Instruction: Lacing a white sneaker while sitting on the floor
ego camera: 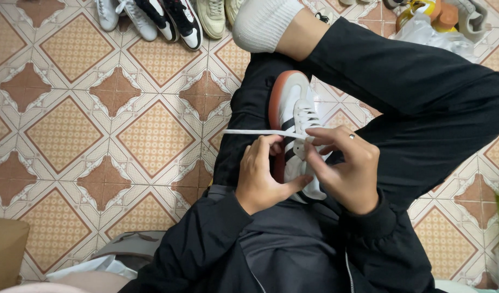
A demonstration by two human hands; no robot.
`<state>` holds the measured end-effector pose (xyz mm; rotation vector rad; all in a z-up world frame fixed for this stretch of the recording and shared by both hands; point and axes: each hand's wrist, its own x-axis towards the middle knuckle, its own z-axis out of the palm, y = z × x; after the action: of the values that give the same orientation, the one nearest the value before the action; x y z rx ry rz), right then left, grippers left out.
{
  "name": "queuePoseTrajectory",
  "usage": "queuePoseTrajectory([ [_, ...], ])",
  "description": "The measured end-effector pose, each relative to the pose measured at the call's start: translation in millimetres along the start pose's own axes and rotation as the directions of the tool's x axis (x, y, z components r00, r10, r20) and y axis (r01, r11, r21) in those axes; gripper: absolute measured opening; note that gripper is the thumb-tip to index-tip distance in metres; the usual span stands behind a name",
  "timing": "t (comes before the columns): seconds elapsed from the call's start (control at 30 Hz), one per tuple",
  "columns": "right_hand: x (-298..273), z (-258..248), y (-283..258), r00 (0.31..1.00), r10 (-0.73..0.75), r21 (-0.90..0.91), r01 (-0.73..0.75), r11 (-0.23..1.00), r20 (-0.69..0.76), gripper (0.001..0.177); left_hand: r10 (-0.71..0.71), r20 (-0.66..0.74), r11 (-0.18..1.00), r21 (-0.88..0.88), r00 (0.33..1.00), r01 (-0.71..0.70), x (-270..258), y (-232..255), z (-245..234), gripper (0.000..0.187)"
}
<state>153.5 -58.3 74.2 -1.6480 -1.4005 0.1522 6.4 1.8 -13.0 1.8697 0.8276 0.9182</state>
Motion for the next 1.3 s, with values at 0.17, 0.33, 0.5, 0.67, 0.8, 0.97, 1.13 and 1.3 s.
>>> queuePoseTrajectory([
  [0.17, 0.8, 2.6, -9.3, 0.997, -0.071, -0.063, 0.072, 0.995, 0.024, 0.02, 0.014, -0.009, 1.0, 0.014, 1.0, -0.013, 1.0, -1.2, 1.7, 0.08],
  [0.33, -4.9, 16.8, -15.8, 0.989, -0.145, -0.071, 0.146, 0.987, 0.02, 0.021, 0.027, -0.02, 0.999, 0.043, 0.999, -0.026, 1.1, 2.0, 2.0, 0.073],
  [0.5, -13.2, 22.4, -13.2, 0.988, -0.105, -0.074, 0.097, 0.992, -0.116, 0.022, 0.015, -0.049, 1.0, -0.002, 0.999, -0.015, 0.1, 2.8, 0.8, 0.069],
  [0.67, -22.5, 25.7, -3.3, 0.979, 0.079, 0.062, -0.068, 0.996, -0.187, 0.021, 0.184, -0.195, 0.983, 0.049, 0.963, -0.178, 3.9, 11.0, 2.6, 0.054],
  [0.8, -29.4, 27.8, 0.1, 0.959, 0.184, 0.145, -0.155, 0.977, -0.217, 0.023, 0.325, -0.274, 0.941, 0.187, 0.905, -0.281, 11.3, 21.1, 7.4, 0.031],
  [0.97, -34.8, 28.6, 5.9, 0.945, 0.233, 0.177, -0.194, 0.965, -0.231, 0.024, 0.401, -0.317, 0.909, 0.253, 0.859, -0.331, 16.6, 19.0, 14.0, 0.021],
  [1.13, -34.0, 28.1, 4.1, 0.943, 0.282, 0.226, -0.24, 0.944, -0.178, 0.023, 0.457, -0.367, 0.886, 0.265, 0.81, -0.38, 15.5, 16.8, 16.3, 0.015],
  [1.3, -26.9, 19.8, -4.2, 0.976, 0.193, 0.13, -0.18, 0.975, -0.099, 0.026, 0.497, -0.366, 0.866, 0.267, 0.786, -0.424, 14.3, 12.0, 16.1, 0.02],
])
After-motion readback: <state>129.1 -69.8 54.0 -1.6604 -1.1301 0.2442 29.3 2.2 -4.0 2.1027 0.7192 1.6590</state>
